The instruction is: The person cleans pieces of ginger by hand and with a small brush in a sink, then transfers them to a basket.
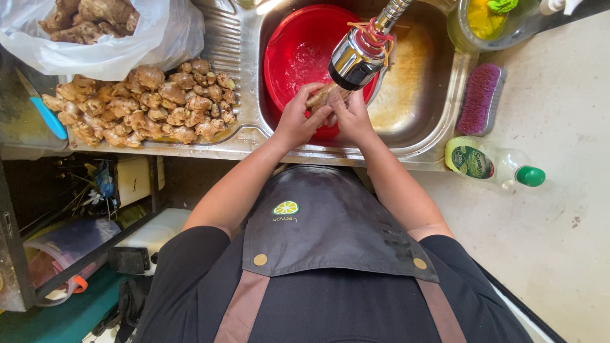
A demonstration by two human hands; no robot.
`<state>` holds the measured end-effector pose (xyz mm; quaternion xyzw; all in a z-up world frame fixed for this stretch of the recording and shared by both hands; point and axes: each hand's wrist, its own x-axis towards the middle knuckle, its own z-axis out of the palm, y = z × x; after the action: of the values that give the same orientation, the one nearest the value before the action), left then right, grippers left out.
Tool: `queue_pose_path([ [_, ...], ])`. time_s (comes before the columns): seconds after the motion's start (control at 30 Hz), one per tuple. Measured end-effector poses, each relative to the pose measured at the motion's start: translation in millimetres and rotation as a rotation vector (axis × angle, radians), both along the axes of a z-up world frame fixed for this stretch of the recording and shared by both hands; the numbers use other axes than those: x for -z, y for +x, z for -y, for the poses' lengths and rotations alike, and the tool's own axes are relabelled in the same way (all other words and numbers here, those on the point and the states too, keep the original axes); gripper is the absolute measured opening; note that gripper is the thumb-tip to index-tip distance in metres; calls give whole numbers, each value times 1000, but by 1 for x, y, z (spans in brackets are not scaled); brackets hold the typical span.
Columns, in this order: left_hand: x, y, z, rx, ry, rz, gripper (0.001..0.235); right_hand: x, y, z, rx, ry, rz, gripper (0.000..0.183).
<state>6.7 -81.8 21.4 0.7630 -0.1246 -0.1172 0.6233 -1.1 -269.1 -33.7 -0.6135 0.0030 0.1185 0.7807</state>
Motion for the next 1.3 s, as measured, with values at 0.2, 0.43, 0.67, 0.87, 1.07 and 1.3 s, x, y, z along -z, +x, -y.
queue_pose_path([
  [0.2, 16, 14, 13, 59, -456, -537, 30, -4, 9, 7, 42, -72, 230, 35],
  [0.43, -1, 18, 13, 153, -71, -195, 24, 14, 12, 6, 84, -170, 270, 31],
  [0.67, -18, 26, -4, 397, 267, -234, 23, 8, 11, 33, -163, 90, -247, 23],
  [0.87, 8, 39, -12, 232, 491, 154, 35, -13, 29, 43, -46, -148, 29, 27],
  [1.07, -22, 41, -38, 129, 545, 280, 61, -33, 10, 46, -268, -694, 17, 62],
  [1.3, -84, 107, -204, -378, 492, 673, 32, -19, -31, 34, -191, -768, 269, 47],
])
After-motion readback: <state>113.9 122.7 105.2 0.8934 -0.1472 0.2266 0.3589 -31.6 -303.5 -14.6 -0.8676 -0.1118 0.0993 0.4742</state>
